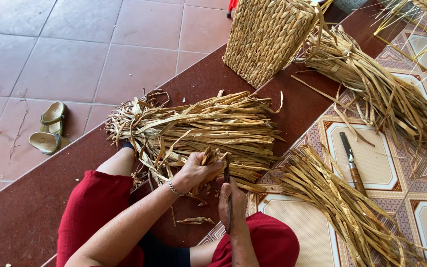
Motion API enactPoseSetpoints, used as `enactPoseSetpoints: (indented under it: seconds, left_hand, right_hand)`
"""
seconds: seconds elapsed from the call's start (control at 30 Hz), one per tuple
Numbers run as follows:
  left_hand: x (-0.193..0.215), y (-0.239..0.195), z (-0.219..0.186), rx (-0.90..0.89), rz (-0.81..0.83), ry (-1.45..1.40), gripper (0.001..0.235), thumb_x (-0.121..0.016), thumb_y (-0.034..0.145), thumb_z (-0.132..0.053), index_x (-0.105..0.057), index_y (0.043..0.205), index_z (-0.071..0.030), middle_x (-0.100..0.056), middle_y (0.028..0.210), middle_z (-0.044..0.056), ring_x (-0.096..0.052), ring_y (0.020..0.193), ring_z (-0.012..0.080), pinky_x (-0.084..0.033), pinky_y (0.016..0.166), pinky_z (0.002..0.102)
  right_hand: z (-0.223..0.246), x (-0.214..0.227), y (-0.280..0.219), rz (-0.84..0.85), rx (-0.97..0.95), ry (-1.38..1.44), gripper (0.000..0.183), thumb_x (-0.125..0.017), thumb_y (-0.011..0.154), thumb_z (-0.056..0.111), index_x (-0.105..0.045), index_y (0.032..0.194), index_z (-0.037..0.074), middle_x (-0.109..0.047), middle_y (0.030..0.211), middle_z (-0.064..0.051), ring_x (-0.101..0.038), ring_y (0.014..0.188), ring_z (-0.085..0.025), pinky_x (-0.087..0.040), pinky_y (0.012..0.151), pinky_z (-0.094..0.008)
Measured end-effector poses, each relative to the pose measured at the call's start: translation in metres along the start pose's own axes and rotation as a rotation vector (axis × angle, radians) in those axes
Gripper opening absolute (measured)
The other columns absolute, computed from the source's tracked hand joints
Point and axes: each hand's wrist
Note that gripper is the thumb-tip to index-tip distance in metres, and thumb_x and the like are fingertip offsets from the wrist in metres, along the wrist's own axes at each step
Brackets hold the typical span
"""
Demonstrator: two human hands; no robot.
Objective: The person sits on the floor and uses scissors to trim dried plant strips into shorter pieces. The trimmed pieces are placed into a pile on the floor next to a woven basket.
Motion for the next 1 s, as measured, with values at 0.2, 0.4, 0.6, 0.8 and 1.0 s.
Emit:
enactPoseSetpoints:
  seconds: [0.2,0.4,0.6,0.8,1.0]
  left_hand:
    - [0.011,-0.005,-0.007,0.058,0.146,0.128,0.02,-0.078,0.096,-0.019,-0.071,0.085,-0.004,-0.067,0.071,-0.002,-0.055,0.06,0.005,-0.047,0.052,0.025]
    - [0.015,0.001,-0.004,0.08,0.114,0.197,0.014,-0.078,0.092,-0.02,-0.08,0.088,-0.007,-0.072,0.072,-0.003,-0.058,0.063,0.0048,-0.05,0.056,0.025]
    - [0.015,-0.002,-0.013,0.152,0.102,0.119,0.015,-0.078,0.093,-0.021,-0.081,0.09,-0.007,-0.072,0.075,0.0,-0.058,0.061,0.0066,-0.049,0.055,0.028]
    - [0.016,-0.007,-0.025,0.274,0.121,-0.099,0.015,-0.069,0.091,-0.025,-0.07,0.097,-0.011,-0.074,0.074,0.004,-0.071,0.062,0.0132,-0.06,0.059,0.032]
    - [0.003,0.031,0.0,-0.106,-0.004,0.462,0.029,-0.083,0.097,-0.021,-0.062,0.095,-0.002,-0.062,0.082,0.009,-0.056,0.07,0.0155,-0.053,0.063,0.038]
  right_hand:
    - [-0.011,0.003,0.004,0.122,-0.065,0.038,0.081,-0.018,0.102,0.063,-0.055,0.135,-0.001,-0.054,0.063,-0.006,-0.058,0.058,-0.022,-0.047,0.055,-0.039]
    - [-0.013,0.0,0.0,0.122,-0.173,0.113,0.081,-0.02,0.101,0.066,-0.065,0.118,0.001,-0.051,0.058,-0.002,-0.055,0.052,-0.016,-0.044,0.049,-0.035]
    - [-0.024,0.002,0.001,0.061,-0.195,0.219,0.082,-0.023,0.101,0.069,-0.07,0.111,0.002,-0.046,0.053,0.004,-0.05,0.046,-0.009,-0.039,0.042,-0.028]
    - [-0.052,0.043,0.011,0.131,-0.447,0.459,0.079,-0.035,0.096,0.07,-0.071,0.111,0.002,-0.044,0.053,0.009,-0.041,0.041,-0.003,-0.036,0.035,-0.024]
    - [-0.058,0.061,-0.002,0.403,-0.164,0.715,0.073,-0.056,0.097,0.064,-0.066,0.122,-0.004,-0.057,0.065,0.004,-0.049,0.05,-0.006,-0.039,0.042,-0.023]
Point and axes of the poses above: each hand's wrist, its own y-axis towards the middle knuckle, its own x-axis out of the back of the hand, z = x × y
